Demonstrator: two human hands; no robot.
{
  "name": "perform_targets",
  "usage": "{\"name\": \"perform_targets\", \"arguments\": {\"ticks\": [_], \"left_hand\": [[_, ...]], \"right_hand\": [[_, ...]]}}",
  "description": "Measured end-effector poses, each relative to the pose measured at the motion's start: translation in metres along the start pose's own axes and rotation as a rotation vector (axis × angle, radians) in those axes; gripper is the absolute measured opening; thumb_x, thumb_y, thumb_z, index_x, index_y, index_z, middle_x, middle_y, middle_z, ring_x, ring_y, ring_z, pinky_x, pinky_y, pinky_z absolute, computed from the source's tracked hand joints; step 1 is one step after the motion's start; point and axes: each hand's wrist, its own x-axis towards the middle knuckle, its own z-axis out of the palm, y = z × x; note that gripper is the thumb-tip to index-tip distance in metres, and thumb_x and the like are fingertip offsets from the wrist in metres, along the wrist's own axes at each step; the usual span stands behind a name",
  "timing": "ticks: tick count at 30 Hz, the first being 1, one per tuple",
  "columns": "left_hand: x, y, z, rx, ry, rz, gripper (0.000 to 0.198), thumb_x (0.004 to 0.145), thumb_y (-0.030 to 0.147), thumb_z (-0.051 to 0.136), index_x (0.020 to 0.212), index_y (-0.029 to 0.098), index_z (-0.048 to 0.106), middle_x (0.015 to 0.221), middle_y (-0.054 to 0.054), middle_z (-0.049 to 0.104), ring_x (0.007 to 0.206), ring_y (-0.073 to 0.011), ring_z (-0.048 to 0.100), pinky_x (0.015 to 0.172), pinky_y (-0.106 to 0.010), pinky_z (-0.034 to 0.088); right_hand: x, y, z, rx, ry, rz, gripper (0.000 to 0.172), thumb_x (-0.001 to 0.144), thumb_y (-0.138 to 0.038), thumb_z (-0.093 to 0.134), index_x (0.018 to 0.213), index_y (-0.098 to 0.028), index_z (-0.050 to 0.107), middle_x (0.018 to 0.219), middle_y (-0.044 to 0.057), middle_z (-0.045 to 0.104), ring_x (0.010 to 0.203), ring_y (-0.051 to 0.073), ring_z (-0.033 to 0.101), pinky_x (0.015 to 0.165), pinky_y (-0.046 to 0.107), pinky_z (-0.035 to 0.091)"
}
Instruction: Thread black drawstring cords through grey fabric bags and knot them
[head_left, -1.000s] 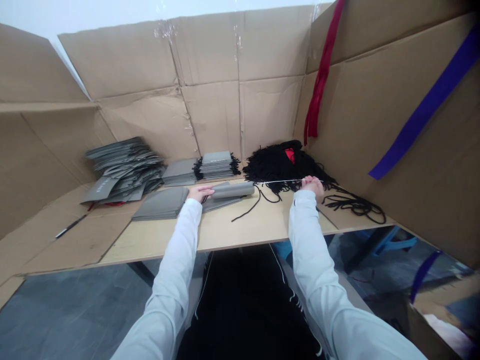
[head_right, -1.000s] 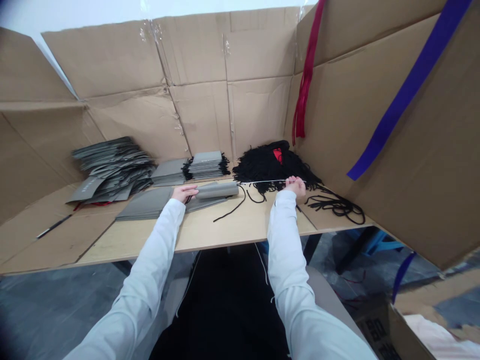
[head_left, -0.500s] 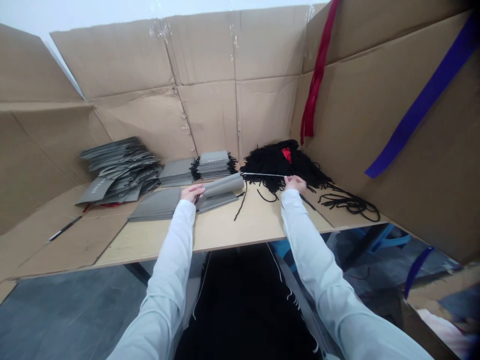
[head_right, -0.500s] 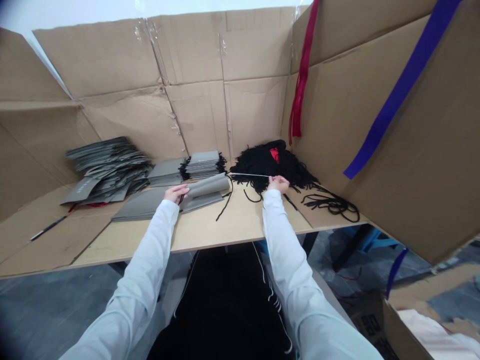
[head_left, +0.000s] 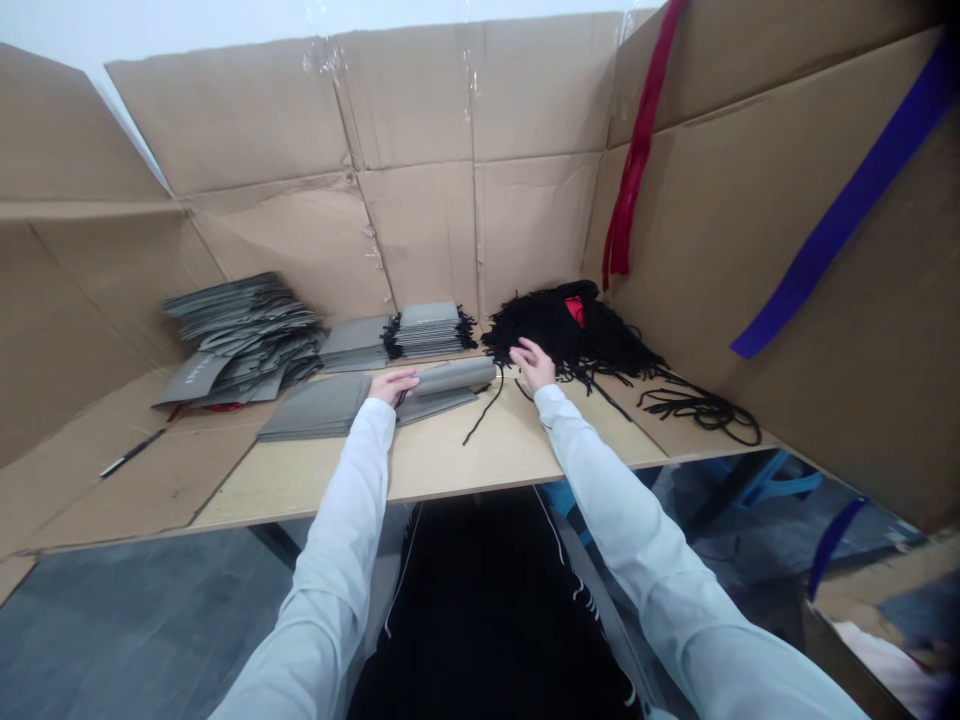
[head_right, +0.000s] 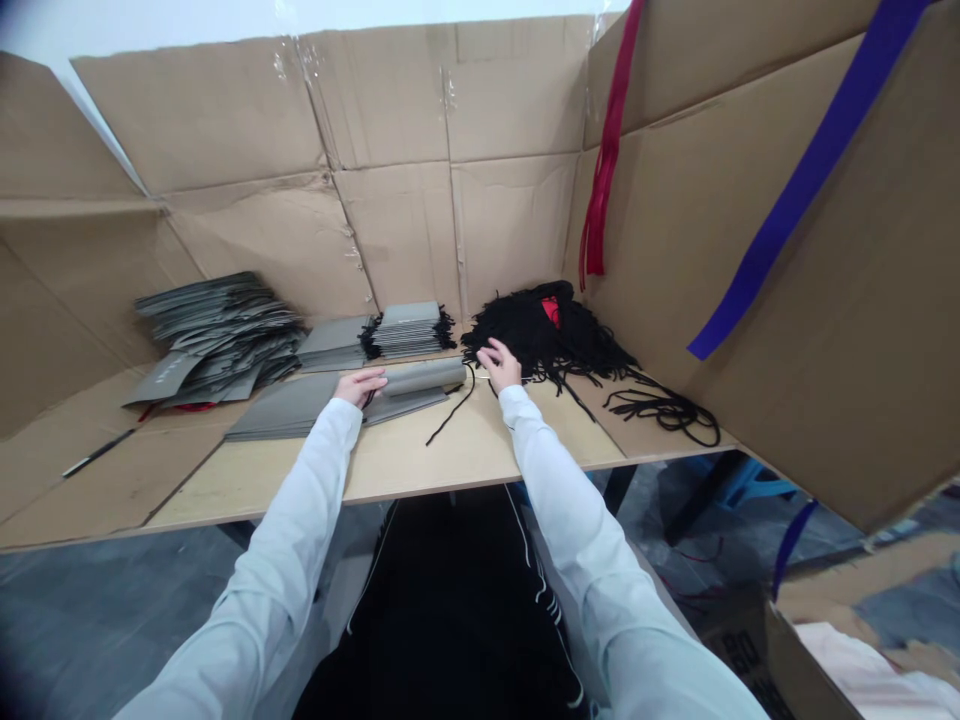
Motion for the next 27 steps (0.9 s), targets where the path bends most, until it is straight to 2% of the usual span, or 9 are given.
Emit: {"name": "perform_targets", "arguments": {"ticks": [2, 4, 7, 11, 18, 21, 24, 27], "left_hand": [[0.001, -0.002, 0.001, 0.019, -0.012, 0.002, 0.046, 0.031, 0.017, 0.076, 0.076, 0.011, 0.065, 0.061, -0.004, 0.062, 0.055, -0.0112, 0.056, 0.055, -0.024, 0.044], [0.002, -0.003, 0.001, 0.027, -0.015, 0.004, 0.047, 0.031, 0.018, 0.076, 0.075, 0.011, 0.065, 0.062, -0.004, 0.062, 0.056, -0.0110, 0.056, 0.055, -0.024, 0.044], [0.002, -0.003, 0.001, 0.028, -0.016, 0.011, 0.046, 0.030, 0.018, 0.076, 0.075, 0.011, 0.065, 0.061, -0.003, 0.061, 0.055, -0.0108, 0.055, 0.054, -0.024, 0.044], [0.000, -0.001, 0.002, 0.016, -0.014, 0.024, 0.047, 0.029, 0.019, 0.076, 0.075, 0.011, 0.065, 0.058, -0.003, 0.061, 0.054, -0.0108, 0.054, 0.052, -0.024, 0.043], [0.000, 0.000, 0.001, -0.019, -0.020, 0.023, 0.046, 0.030, 0.018, 0.076, 0.074, 0.011, 0.065, 0.058, -0.003, 0.062, 0.052, -0.0092, 0.054, 0.051, -0.021, 0.044], [0.000, 0.001, 0.000, -0.025, -0.007, 0.011, 0.046, 0.029, 0.017, 0.077, 0.073, 0.011, 0.065, 0.058, -0.003, 0.062, 0.052, -0.0092, 0.055, 0.052, -0.021, 0.044], [-0.001, 0.002, 0.000, -0.024, -0.003, 0.005, 0.047, 0.029, 0.018, 0.077, 0.074, 0.011, 0.065, 0.059, -0.003, 0.062, 0.054, -0.0104, 0.056, 0.053, -0.023, 0.044], [-0.001, 0.002, 0.000, -0.018, -0.010, 0.006, 0.047, 0.030, 0.017, 0.077, 0.075, 0.011, 0.065, 0.059, -0.003, 0.062, 0.053, -0.0101, 0.055, 0.053, -0.022, 0.044]], "right_hand": [[-0.004, 0.001, 0.009, 0.016, -0.179, 0.047, 0.023, 0.057, -0.024, 0.063, 0.077, -0.015, 0.062, 0.072, 0.002, 0.064, 0.073, 0.013, 0.058, 0.078, 0.029, 0.042], [-0.006, 0.004, 0.014, 0.013, -0.227, 0.078, 0.019, 0.054, -0.026, 0.065, 0.069, -0.015, 0.063, 0.064, 0.001, 0.063, 0.065, 0.013, 0.058, 0.073, 0.028, 0.044], [-0.004, 0.009, 0.014, 0.025, -0.206, 0.099, 0.014, 0.054, -0.025, 0.064, 0.063, -0.014, 0.062, 0.057, -0.001, 0.061, 0.059, 0.012, 0.056, 0.068, 0.027, 0.044], [0.002, 0.015, 0.009, -0.007, -0.151, 0.077, 0.013, 0.060, -0.026, 0.059, 0.063, -0.014, 0.060, 0.052, -0.002, 0.058, 0.054, 0.010, 0.054, 0.064, 0.025, 0.043], [0.007, 0.025, 0.008, -0.012, -0.055, 0.088, 0.016, 0.062, -0.029, 0.058, 0.066, -0.014, 0.057, 0.052, -0.003, 0.058, 0.054, 0.009, 0.055, 0.055, 0.020, 0.041], [0.008, 0.024, 0.008, 0.008, -0.063, 0.132, 0.023, 0.063, -0.036, 0.056, 0.069, -0.013, 0.057, 0.057, 0.000, 0.060, 0.055, 0.009, 0.056, 0.053, 0.018, 0.040], [0.010, 0.021, 0.007, 0.032, -0.045, 0.181, 0.036, 0.069, -0.046, 0.045, 0.081, -0.014, 0.057, 0.067, 0.003, 0.063, 0.054, 0.008, 0.055, 0.052, 0.019, 0.040], [0.011, 0.016, 0.006, 0.061, -0.046, 0.234, 0.045, 0.071, -0.052, 0.039, 0.090, -0.014, 0.055, 0.075, 0.006, 0.064, 0.058, 0.009, 0.056, 0.057, 0.022, 0.042]]}}
